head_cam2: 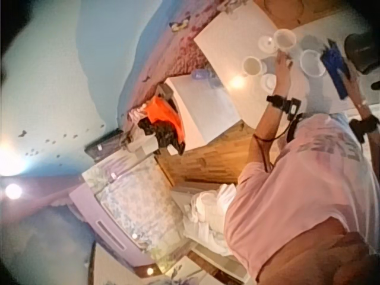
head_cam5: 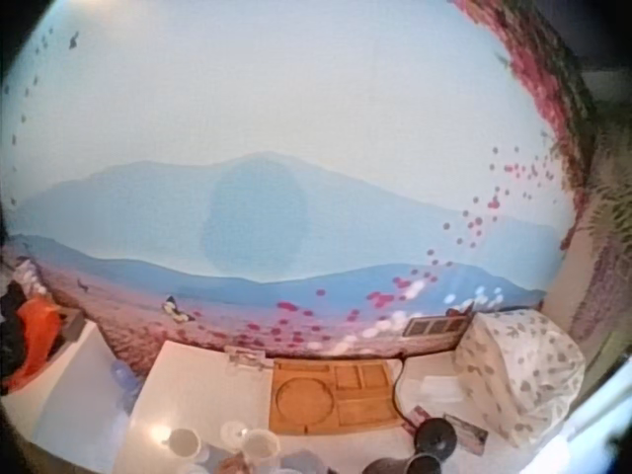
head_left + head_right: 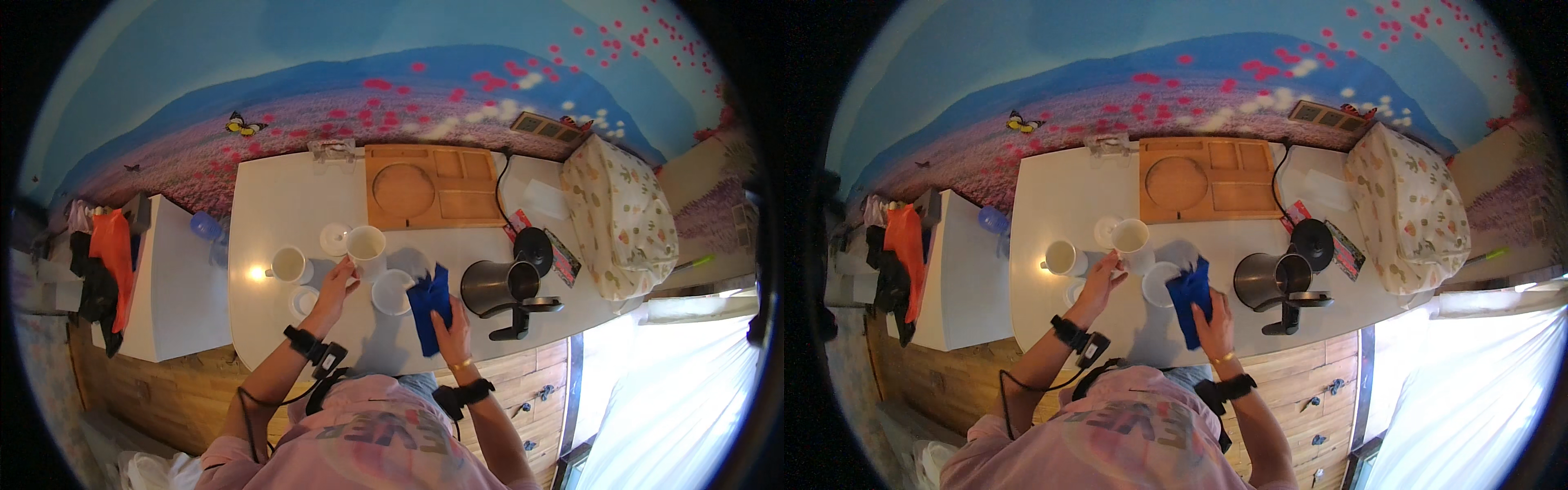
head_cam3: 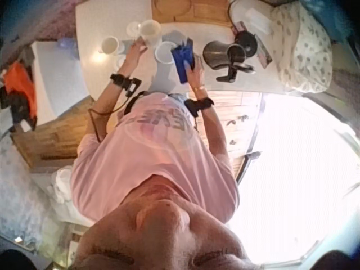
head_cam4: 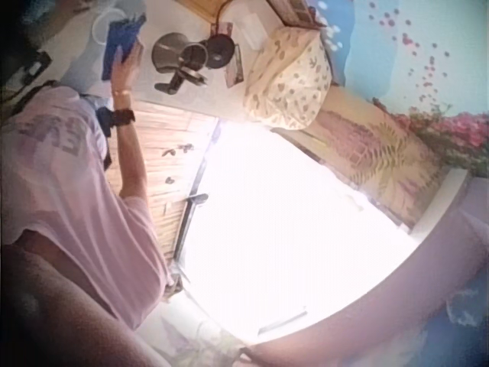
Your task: The person wipes a white table surface with a blue cloth, then cleans a wooden tray, a metal kettle, and several white cups and saucers. The person handles each item individually, wiping them with the cloth and placing them back on the table.
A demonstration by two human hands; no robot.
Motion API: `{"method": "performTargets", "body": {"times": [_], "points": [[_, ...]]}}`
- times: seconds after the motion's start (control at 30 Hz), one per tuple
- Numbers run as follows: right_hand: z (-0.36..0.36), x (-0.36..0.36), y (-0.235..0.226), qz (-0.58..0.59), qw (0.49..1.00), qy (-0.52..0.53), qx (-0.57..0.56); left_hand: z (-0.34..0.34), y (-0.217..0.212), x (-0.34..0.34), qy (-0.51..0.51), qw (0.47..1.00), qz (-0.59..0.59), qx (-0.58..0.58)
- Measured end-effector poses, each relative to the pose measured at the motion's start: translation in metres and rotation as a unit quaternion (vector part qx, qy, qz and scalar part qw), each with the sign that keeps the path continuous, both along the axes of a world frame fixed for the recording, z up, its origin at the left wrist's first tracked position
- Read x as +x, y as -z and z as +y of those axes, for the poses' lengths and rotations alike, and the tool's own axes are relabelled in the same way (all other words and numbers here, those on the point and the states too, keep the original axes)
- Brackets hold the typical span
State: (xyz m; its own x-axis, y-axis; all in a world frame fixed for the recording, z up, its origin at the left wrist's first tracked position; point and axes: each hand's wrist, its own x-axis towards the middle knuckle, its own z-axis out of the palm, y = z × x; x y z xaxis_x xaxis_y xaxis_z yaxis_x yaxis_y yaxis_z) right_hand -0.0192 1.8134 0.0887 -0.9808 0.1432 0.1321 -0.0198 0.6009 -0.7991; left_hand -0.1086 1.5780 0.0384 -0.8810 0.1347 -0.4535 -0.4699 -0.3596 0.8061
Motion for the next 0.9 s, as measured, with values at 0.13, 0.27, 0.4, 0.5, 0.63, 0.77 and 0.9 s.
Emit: {"method": "performTargets", "body": {"times": [0.13,0.27,0.4,0.5,0.63,0.77,0.9], "points": [[-0.052,-0.035,-0.022,0.104,0.992,0.000,-0.069,-0.010,-0.053,0.017,0.086,0.989,0.013,0.121],[-0.079,-0.051,-0.037,0.238,0.970,-0.018,0.057,-0.003,-0.079,0.029,0.142,0.988,0.043,0.038],[-0.068,-0.078,-0.039,0.206,0.973,-0.031,-0.103,-0.008,-0.083,0.021,0.171,0.982,0.073,0.027],[-0.050,-0.092,-0.034,0.028,0.961,-0.048,-0.270,-0.014,-0.083,0.013,0.191,0.972,0.089,0.107],[-0.042,-0.094,-0.023,-0.116,0.905,0.000,-0.409,-0.014,-0.084,0.006,0.174,0.963,0.056,0.201],[-0.033,-0.090,-0.012,-0.146,0.828,0.024,-0.541,0.002,-0.082,0.004,0.101,0.950,-0.032,0.295],[-0.029,-0.097,0.003,-0.160,0.751,0.074,-0.637,0.017,-0.073,-0.005,0.093,0.931,-0.057,0.347]]}}
